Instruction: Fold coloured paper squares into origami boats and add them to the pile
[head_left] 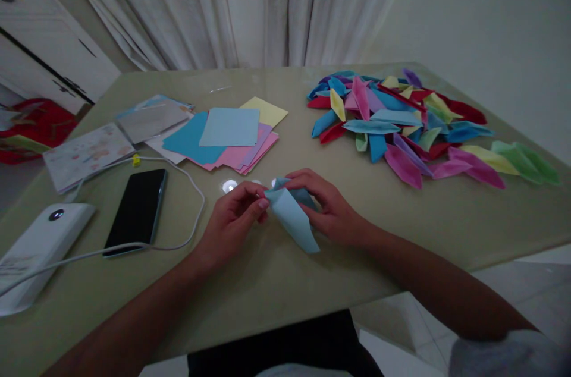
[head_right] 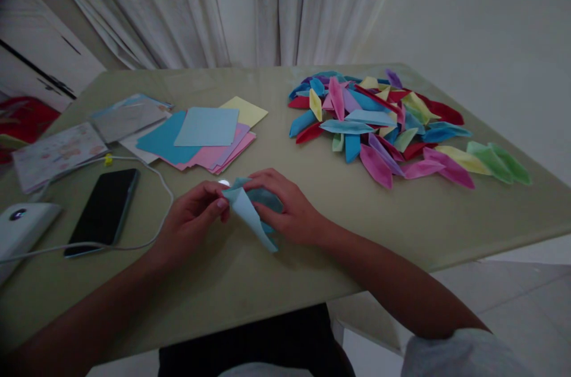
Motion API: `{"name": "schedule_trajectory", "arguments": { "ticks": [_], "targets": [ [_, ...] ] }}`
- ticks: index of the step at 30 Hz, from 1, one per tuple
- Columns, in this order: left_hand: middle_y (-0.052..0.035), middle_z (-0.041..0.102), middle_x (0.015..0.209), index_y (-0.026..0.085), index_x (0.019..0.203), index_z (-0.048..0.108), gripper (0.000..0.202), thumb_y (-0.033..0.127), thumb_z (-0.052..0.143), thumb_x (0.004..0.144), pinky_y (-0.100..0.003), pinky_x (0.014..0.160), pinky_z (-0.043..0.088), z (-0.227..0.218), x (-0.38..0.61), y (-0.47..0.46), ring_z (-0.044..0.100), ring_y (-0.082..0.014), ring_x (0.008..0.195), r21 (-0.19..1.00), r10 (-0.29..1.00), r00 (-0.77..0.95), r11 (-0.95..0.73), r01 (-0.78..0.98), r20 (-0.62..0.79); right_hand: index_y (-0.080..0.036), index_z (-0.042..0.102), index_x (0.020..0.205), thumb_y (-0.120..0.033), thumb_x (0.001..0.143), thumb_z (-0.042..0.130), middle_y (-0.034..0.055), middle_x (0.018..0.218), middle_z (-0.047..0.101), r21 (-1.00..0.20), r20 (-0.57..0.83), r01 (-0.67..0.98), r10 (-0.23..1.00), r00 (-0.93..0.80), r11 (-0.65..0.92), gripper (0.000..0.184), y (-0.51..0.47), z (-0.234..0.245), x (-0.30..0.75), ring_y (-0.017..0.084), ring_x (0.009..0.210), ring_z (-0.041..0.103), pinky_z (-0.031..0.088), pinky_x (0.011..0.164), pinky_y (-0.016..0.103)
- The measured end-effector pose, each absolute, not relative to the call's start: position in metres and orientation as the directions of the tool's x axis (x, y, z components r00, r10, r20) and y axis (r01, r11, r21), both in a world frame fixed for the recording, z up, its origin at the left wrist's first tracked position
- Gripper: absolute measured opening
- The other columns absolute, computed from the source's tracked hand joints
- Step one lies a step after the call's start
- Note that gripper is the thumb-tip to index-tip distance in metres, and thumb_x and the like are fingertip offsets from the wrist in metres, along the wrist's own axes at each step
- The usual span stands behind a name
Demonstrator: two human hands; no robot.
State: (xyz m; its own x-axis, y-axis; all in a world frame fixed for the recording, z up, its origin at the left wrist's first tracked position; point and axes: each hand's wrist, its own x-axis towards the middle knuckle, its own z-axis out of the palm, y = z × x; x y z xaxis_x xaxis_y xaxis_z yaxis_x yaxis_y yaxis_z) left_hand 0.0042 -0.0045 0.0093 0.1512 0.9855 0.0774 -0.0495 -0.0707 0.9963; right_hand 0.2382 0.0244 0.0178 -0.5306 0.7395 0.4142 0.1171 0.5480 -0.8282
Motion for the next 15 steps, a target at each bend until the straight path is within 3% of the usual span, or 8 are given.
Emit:
{"name": "schedule_trajectory", "arguments": {
  "ticks": [5, 9, 15],
  "targets": [
    [0.0026, 0.068, 0.076, 0.021, 0.093, 0.069, 0.019, 0.035, 0.082, 0.092, -0.023, 0.057, 0.055, 0.0074, 0.0063, -0.0045, 0.064, -0.0112, 0.06, 0.995, 0.994, 0.069, -0.087, -0.052, 0.09, -0.026, 0.075, 0.119, -0.036, 0.104, 0.07, 0.0089, 0.125, 0.068, -0.87, 0.369, 0.08, 0.75, -0.549, 0.487, 0.018, 0.0212, 0.0165, 0.2357, 0.025, 0.116, 0.068, 0.054, 0.104, 0.043],
    [0.0028, 0.072, 0.079, 0.022, 0.093, 0.068, 0.021, 0.03, 0.086, 0.089, -0.021, 0.056, 0.055, 0.0045, 0.0052, -0.0029, 0.066, -0.0102, 0.059, 0.99, 0.993, -0.012, -0.115, -0.079, 0.115, -0.028, 0.074, 0.127, -0.031, 0.103, 0.073, 0.0083, 0.126, 0.068, -0.871, 0.372, 0.071, 0.747, -0.551, 0.486, 0.025, 0.02, 0.0152, 0.235, 0.024, 0.118, 0.068, 0.054, 0.105, 0.042],
    [-0.0004, 0.078, 0.081, 0.02, 0.097, 0.076, 0.018, 0.031, 0.088, 0.088, -0.021, 0.057, 0.058, 0.003, 0.0046, -0.0037, 0.07, -0.0116, 0.061, 0.992, 0.993, -0.018, -0.119, -0.033, 0.119, -0.031, 0.071, 0.14, -0.031, 0.103, 0.074, 0.0092, 0.133, 0.064, -0.87, 0.336, 0.109, 0.741, -0.581, 0.48, 0.037, 0.0194, 0.0148, 0.2364, 0.025, 0.125, 0.066, 0.054, 0.109, 0.044]
  ]
}}
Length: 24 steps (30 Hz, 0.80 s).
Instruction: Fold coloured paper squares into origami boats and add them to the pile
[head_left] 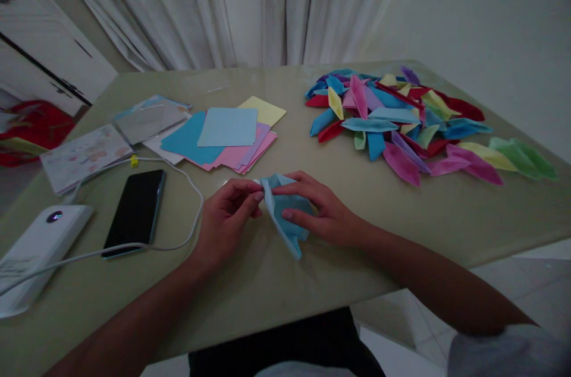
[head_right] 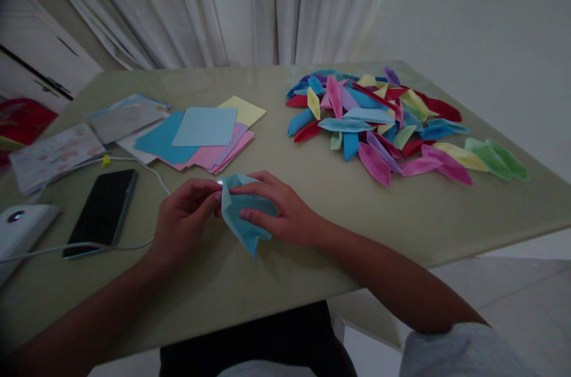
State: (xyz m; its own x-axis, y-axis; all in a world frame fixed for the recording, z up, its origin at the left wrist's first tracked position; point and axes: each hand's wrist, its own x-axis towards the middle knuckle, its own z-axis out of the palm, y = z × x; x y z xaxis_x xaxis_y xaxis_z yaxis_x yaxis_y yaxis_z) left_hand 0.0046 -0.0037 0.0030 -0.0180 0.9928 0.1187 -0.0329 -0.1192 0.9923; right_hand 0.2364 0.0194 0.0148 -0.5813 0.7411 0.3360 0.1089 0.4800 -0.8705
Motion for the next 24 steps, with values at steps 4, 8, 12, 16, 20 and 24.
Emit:
{"name": "schedule_trajectory", "arguments": {
  "ticks": [4, 8, 12, 16, 20, 24],
  "targets": [
    [-0.0049, 0.084, 0.092, 0.022, 0.105, 0.078, 0.023, 0.038, 0.086, 0.09, -0.026, 0.061, 0.061, 0.0041, 0.0049, -0.006, 0.075, -0.0163, 0.066, 0.993, 0.994, -0.007, -0.113, -0.019, 0.113, -0.034, 0.068, 0.145, -0.034, 0.103, 0.074, 0.0096, 0.141, 0.062, -0.864, 0.319, 0.144, 0.746, -0.585, 0.482, 0.042, 0.0192, 0.0144, 0.237, 0.027, 0.131, 0.063, 0.052, 0.114, 0.048],
    [-0.0083, 0.085, 0.098, 0.022, 0.109, 0.08, 0.028, 0.043, 0.085, 0.091, -0.029, 0.062, 0.062, 0.005, 0.0037, -0.0081, 0.078, -0.0203, 0.074, 0.994, 0.994, 0.018, -0.108, 0.031, 0.108, -0.034, 0.066, 0.149, -0.033, 0.103, 0.074, 0.0098, 0.144, 0.061, -0.841, 0.34, 0.16, 0.735, -0.586, 0.516, 0.046, 0.0187, 0.0145, 0.237, 0.027, 0.135, 0.06, 0.049, 0.118, 0.048],
    [-0.0111, 0.085, 0.107, 0.022, 0.117, 0.081, 0.035, 0.045, 0.085, 0.091, -0.031, 0.066, 0.064, 0.0046, 0.0032, -0.0095, 0.08, -0.0243, 0.085, 0.996, 0.995, 0.05, -0.089, -0.002, 0.089, -0.034, 0.066, 0.149, -0.034, 0.103, 0.073, 0.0106, 0.144, 0.058, -0.827, 0.327, 0.206, 0.746, -0.58, 0.523, 0.047, 0.018, 0.0155, 0.2378, 0.028, 0.136, 0.059, 0.049, 0.119, 0.051],
    [-0.0131, 0.083, 0.119, 0.022, 0.126, 0.078, 0.045, 0.04, 0.089, 0.086, -0.034, 0.074, 0.067, 0.0032, 0.0041, -0.0091, 0.081, -0.025, 0.092, 0.997, 0.993, 0.101, -0.056, -0.052, 0.061, -0.033, 0.067, 0.149, -0.035, 0.103, 0.072, 0.0111, 0.143, 0.057, -0.817, 0.322, 0.233, 0.752, -0.575, 0.528, 0.046, 0.0177, 0.0156, 0.2388, 0.029, 0.137, 0.057, 0.049, 0.118, 0.051],
    [-0.0124, 0.081, 0.123, 0.022, 0.124, 0.077, 0.047, 0.033, 0.093, 0.081, -0.036, 0.079, 0.068, 0.0036, 0.0059, -0.0078, 0.078, -0.0204, 0.085, 0.996, 0.994, 0.095, -0.054, -0.066, 0.06, -0.031, 0.066, 0.149, -0.034, 0.103, 0.071, 0.0122, 0.141, 0.056, -0.816, 0.324, 0.225, 0.744, -0.584, 0.532, 0.046, 0.0183, 0.0133, 0.2386, 0.029, 0.135, 0.056, 0.049, 0.117, 0.051],
    [-0.0076, 0.083, 0.107, 0.022, 0.115, 0.079, 0.042, 0.031, 0.095, 0.078, -0.031, 0.071, 0.066, 0.0036, 0.0063, -0.0074, 0.075, -0.018, 0.078, 0.997, 0.996, 0.031, -0.083, 0.005, 0.083, -0.03, 0.065, 0.147, -0.032, 0.103, 0.071, 0.0127, 0.142, 0.057, -0.815, 0.327, 0.194, 0.709, -0.626, 0.547, 0.045, 0.0189, 0.0121, 0.2374, 0.03, 0.137, 0.055, 0.049, 0.117, 0.051]
  ]
}}
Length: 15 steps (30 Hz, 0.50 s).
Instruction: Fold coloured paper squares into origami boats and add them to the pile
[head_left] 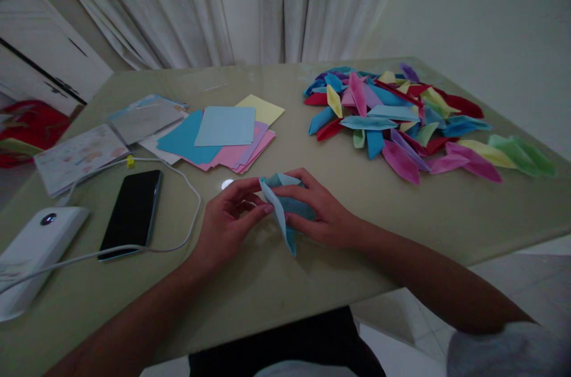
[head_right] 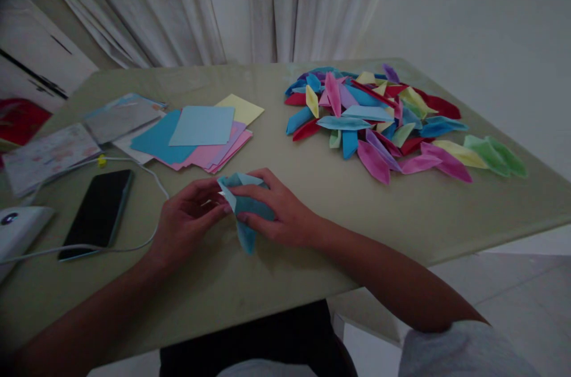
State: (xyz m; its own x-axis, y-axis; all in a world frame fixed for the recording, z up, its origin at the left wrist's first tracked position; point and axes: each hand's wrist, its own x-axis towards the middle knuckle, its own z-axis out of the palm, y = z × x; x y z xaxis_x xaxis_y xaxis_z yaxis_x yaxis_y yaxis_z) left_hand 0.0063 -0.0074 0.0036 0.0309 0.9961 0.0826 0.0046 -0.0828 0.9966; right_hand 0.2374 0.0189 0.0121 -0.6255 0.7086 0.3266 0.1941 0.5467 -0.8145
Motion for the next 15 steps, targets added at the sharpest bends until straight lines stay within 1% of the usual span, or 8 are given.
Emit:
{"name": "schedule_trajectory", "arguments": {
  "ticks": [3, 6, 9, 12, 15],
  "targets": [
    [-0.0049, 0.081, 0.097, 0.022, 0.112, 0.081, 0.036, 0.033, 0.094, 0.08, -0.03, 0.068, 0.064, 0.0022, 0.0052, -0.0079, 0.074, -0.0178, 0.076, 0.99, 0.993, -0.001, -0.119, 0.072, 0.119, -0.032, 0.065, 0.147, -0.031, 0.103, 0.069, 0.0123, 0.143, 0.057, -0.815, 0.336, 0.17, 0.691, -0.64, 0.554, 0.045, 0.0187, 0.0131, 0.2367, 0.029, 0.137, 0.054, 0.049, 0.117, 0.051],
    [-0.0045, 0.08, 0.095, 0.024, 0.111, 0.082, 0.033, 0.033, 0.093, 0.082, -0.029, 0.068, 0.064, 0.0011, 0.0042, -0.0087, 0.075, -0.0189, 0.078, 0.985, 0.99, -0.015, -0.137, 0.102, 0.139, -0.033, 0.065, 0.148, -0.03, 0.103, 0.068, 0.0117, 0.142, 0.058, -0.818, 0.343, 0.158, 0.69, -0.638, 0.553, 0.045, 0.0182, 0.0142, 0.2365, 0.029, 0.136, 0.055, 0.05, 0.115, 0.05],
    [-0.0036, 0.081, 0.093, 0.024, 0.106, 0.083, 0.028, 0.031, 0.094, 0.081, -0.029, 0.068, 0.064, 0.0015, 0.0041, -0.0089, 0.076, -0.0189, 0.078, 0.986, 0.988, -0.038, -0.146, 0.086, 0.15, -0.033, 0.066, 0.146, -0.03, 0.105, 0.066, 0.0112, 0.139, 0.059, -0.82, 0.35, 0.149, 0.691, -0.632, 0.552, 0.042, 0.0178, 0.0147, 0.2369, 0.029, 0.134, 0.056, 0.051, 0.114, 0.049],
    [-0.0028, 0.083, 0.093, 0.025, 0.101, 0.084, 0.024, 0.03, 0.094, 0.08, -0.03, 0.074, 0.067, 0.0027, 0.0044, -0.0088, 0.079, -0.0195, 0.08, 0.988, 0.987, -0.049, -0.152, 0.04, 0.154, -0.03, 0.068, 0.142, -0.031, 0.106, 0.064, 0.0112, 0.137, 0.059, -0.824, 0.349, 0.151, 0.7, -0.624, 0.546, 0.037, 0.0175, 0.0155, 0.2373, 0.028, 0.131, 0.059, 0.051, 0.113, 0.047],
    [-0.0044, 0.086, 0.1, 0.025, 0.102, 0.085, 0.021, 0.032, 0.093, 0.083, -0.035, 0.08, 0.069, 0.0038, 0.0039, -0.0091, 0.082, -0.0221, 0.087, 0.988, 0.988, -0.027, -0.153, 0.024, 0.153, -0.029, 0.069, 0.14, -0.032, 0.107, 0.064, 0.0109, 0.132, 0.061, -0.827, 0.345, 0.167, 0.72, -0.602, 0.536, 0.034, 0.0176, 0.0173, 0.2375, 0.027, 0.126, 0.061, 0.052, 0.11, 0.047]
  ]
}}
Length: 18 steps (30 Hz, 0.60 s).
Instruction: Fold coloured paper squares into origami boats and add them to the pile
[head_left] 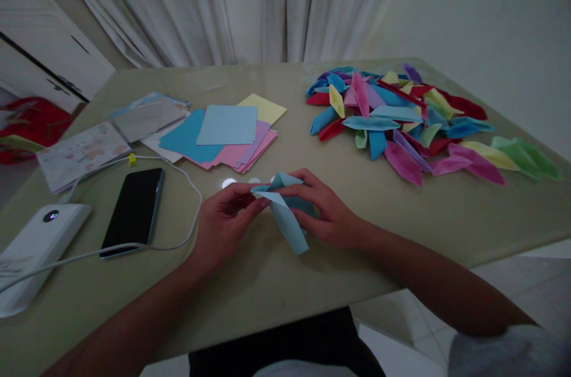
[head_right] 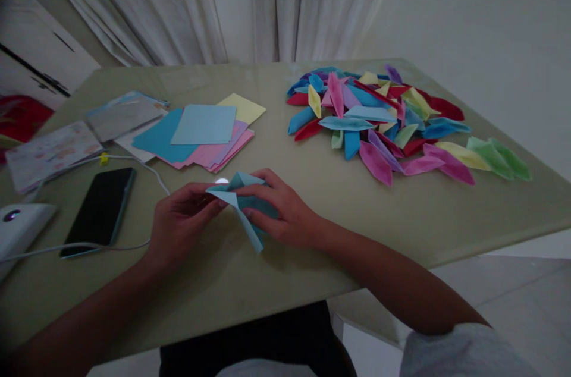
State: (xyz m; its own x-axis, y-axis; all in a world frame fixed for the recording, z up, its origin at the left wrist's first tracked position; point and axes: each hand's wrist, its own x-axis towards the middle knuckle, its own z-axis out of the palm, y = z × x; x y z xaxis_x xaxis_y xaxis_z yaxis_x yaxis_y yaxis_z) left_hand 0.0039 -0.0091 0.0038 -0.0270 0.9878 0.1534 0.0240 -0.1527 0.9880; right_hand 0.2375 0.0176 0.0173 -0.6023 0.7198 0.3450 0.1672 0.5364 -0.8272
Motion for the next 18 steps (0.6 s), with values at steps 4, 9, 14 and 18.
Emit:
{"name": "schedule_trajectory", "arguments": {
  "ticks": [4, 9, 14, 18],
  "targets": [
    [-0.0045, 0.086, 0.11, 0.031, 0.111, 0.086, 0.021, 0.032, 0.087, 0.091, -0.034, 0.085, 0.067, 0.0041, 0.002, -0.0097, 0.081, -0.022, 0.095, 0.978, 0.979, 0.058, -0.201, 0.06, 0.198, -0.028, 0.069, 0.137, -0.035, 0.106, 0.065, 0.0103, 0.127, 0.063, -0.842, 0.346, 0.171, 0.754, -0.558, 0.512, 0.031, 0.0183, 0.0193, 0.2375, 0.026, 0.119, 0.064, 0.053, 0.106, 0.045],
    [-0.0055, 0.082, 0.12, 0.032, 0.111, 0.086, 0.018, 0.027, 0.082, 0.095, -0.03, 0.083, 0.063, 0.0044, 0.0003, -0.0096, 0.077, -0.0218, 0.109, 0.941, 0.948, 0.124, -0.309, 0.135, 0.293, -0.027, 0.07, 0.131, -0.033, 0.107, 0.064, 0.0097, 0.128, 0.067, -0.865, 0.341, 0.141, 0.771, -0.539, 0.481, 0.025, 0.0192, 0.0187, 0.2375, 0.026, 0.121, 0.066, 0.052, 0.107, 0.044],
    [-0.0056, 0.076, 0.121, 0.03, 0.115, 0.08, 0.018, 0.023, 0.078, 0.099, -0.028, 0.082, 0.061, 0.0005, -0.0007, -0.0105, 0.073, -0.0184, 0.104, 0.914, 0.92, 0.21, -0.369, 0.169, 0.332, -0.025, 0.07, 0.128, -0.031, 0.108, 0.063, 0.0084, 0.126, 0.073, -0.885, 0.309, 0.151, 0.797, -0.519, 0.441, 0.021, 0.02, 0.0175, 0.2377, 0.024, 0.117, 0.069, 0.053, 0.105, 0.04],
    [-0.0048, 0.068, 0.12, 0.029, 0.117, 0.074, 0.022, 0.022, 0.081, 0.096, -0.028, 0.082, 0.06, -0.0024, 0.0004, -0.0122, 0.07, -0.0174, 0.103, 0.919, 0.913, 0.252, -0.365, 0.151, 0.321, -0.024, 0.071, 0.126, -0.029, 0.106, 0.067, 0.0072, 0.124, 0.076, -0.887, 0.298, 0.164, 0.807, -0.51, 0.431, 0.021, 0.0206, 0.0168, 0.2368, 0.023, 0.112, 0.071, 0.053, 0.102, 0.038]
  ]
}}
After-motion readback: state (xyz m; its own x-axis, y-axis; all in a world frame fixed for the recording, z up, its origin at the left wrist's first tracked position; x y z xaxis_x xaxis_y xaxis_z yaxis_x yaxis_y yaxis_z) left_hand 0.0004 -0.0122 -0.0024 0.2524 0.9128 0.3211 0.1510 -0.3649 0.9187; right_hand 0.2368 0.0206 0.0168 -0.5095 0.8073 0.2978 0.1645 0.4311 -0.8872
